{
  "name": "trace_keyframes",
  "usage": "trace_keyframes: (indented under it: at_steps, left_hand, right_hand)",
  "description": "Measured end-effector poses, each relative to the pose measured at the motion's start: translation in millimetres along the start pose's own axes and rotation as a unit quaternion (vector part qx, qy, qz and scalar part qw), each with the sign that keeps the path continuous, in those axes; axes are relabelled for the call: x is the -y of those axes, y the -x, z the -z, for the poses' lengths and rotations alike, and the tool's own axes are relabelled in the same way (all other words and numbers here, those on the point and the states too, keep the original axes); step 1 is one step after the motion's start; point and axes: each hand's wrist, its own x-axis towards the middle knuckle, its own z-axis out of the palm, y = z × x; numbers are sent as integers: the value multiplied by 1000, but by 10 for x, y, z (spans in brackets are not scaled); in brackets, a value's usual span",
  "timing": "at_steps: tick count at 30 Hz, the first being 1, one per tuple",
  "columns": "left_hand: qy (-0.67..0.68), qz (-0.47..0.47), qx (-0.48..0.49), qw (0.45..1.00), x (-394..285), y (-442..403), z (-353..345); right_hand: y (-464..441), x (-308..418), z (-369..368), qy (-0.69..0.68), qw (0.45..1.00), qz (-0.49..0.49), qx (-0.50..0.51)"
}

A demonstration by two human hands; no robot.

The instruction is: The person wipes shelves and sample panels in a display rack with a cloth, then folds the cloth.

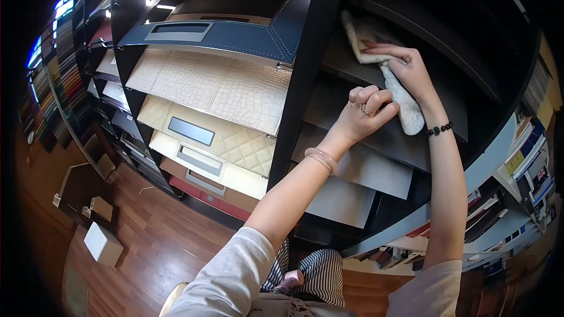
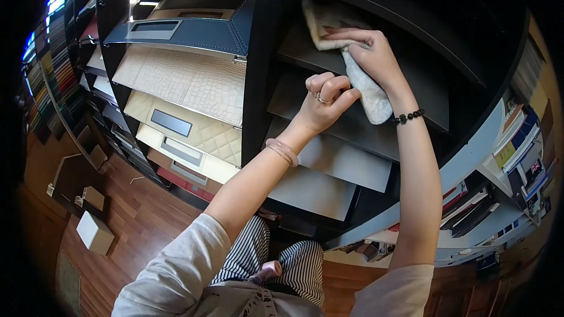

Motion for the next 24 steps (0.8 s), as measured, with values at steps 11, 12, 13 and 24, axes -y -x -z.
trace_keyframes:
  at_steps: [11,12,13,24]
  left_hand:
    - [-6,-15,-2,1000,-5,-13,6]
    - [-8,-15,-2,1000,6,-7,5]
    - [-9,-12,-1,1000,16,-10,-1]
    - [-33,-18,-9,999,-10,-42,-10]
  right_hand:
    - [1,72,-45,9,989,117,90]
    - [2,73,-70,-3,993,99,64]
    - [12,78,-85,-14,996,80,36]
    - [-46,6,-67,-33,997,66,18]
